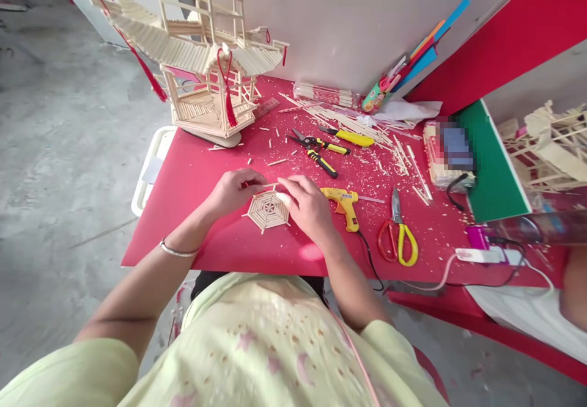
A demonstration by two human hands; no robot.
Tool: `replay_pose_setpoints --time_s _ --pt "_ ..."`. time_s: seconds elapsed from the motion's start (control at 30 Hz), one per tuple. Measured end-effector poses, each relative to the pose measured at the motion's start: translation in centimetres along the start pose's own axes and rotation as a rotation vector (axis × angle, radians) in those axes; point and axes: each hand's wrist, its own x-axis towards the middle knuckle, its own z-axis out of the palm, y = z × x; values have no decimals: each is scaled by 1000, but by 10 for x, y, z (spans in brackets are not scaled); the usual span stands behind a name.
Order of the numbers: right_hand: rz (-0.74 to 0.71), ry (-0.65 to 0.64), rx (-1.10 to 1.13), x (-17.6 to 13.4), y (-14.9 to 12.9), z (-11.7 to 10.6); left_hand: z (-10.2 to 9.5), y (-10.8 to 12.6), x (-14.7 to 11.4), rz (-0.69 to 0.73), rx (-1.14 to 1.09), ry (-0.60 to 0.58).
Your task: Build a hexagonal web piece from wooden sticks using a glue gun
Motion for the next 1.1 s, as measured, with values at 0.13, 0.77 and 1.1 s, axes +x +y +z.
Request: replay_pose_setpoints --time_s 0.13,0.77,1.1 --pt "-96 -167 -64 40 5 13 -6 -3 -8 -89 -15 74" --pt "36 14 -29 -28 13 28 1 -11 -39 -64 331 100" --pt "67 -51 -16 -31 12 32 4 -12 -38 -34 300 129"
